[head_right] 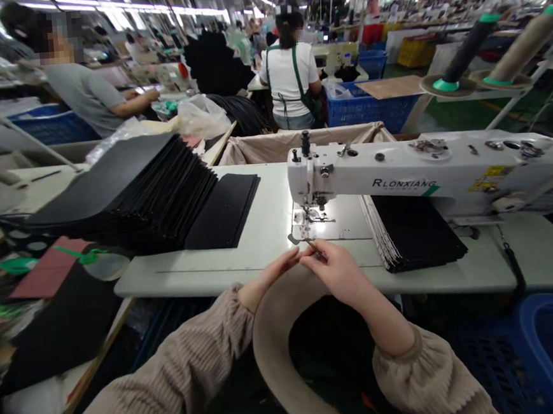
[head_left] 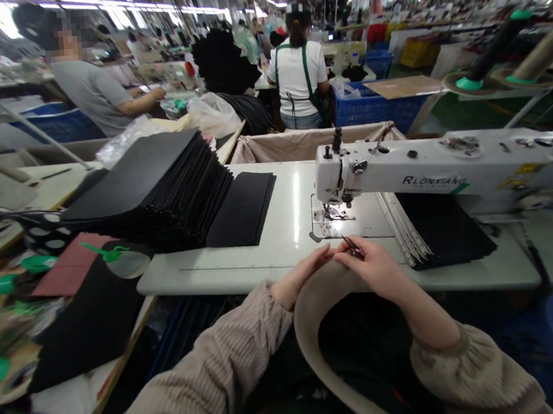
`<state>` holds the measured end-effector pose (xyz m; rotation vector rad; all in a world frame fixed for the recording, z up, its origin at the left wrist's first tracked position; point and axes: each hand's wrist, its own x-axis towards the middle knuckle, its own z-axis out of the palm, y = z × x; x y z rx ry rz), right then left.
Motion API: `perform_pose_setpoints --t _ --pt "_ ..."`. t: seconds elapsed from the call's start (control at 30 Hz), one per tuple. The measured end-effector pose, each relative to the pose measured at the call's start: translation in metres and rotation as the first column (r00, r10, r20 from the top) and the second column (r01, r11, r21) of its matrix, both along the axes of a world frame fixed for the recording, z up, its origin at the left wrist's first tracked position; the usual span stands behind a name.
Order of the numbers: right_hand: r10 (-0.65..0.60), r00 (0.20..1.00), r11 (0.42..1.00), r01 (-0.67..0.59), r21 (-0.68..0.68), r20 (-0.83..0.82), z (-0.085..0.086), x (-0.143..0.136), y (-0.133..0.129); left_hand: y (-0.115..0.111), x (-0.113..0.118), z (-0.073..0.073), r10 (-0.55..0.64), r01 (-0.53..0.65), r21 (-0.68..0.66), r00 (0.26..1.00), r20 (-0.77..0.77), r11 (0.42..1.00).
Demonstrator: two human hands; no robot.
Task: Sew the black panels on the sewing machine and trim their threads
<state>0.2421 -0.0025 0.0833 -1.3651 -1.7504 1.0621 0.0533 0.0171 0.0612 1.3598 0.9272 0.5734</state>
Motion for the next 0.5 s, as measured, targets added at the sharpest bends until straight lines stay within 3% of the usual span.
perform_pose_setpoints --t 0.1,0.17,0.27,0.33,0.43,0.5 --pt "-0.084 0.996 0.996 0.086 -0.032 0.041 0.005 0.011 -0.003 0.008 -0.017 0.021 -0.259 0.262 -0.088 0.965 0.046 0.961" --pt "-0.129 0.991 0.99 0.131 -0.043 0.039 0.005 0.014 -0.003 0.012 -0.028 0.037 -0.396 0.394 -0.06 0.917 -0.036 0.917" --pt "-0.173 0.985 0.984 0.172 -0.041 -0.018 0.003 0.017 -0.003 0.011 -0.032 0.053 -0.323 0.358 0.111 0.913 -0.248 0.927" --pt "-0.239 0.971 0.97 0.24 0.041 -0.029 0.004 0.022 -0.007 0.004 -0.031 0.057 -0.251 0.313 0.173 0.918 -0.306 0.934" --pt "-0.403 0.913 0.888 0.376 0.264 0.055 0.015 0.033 -0.025 -0.008 -0.028 0.058 -0.244 0.274 0.091 0.936 -0.253 0.957" --pt "-0.446 0.88 0.86 0.372 0.349 0.162 0.026 0.039 -0.045 -0.014 -0.028 0.055 -0.241 0.252 0.029 0.947 -0.211 0.967"
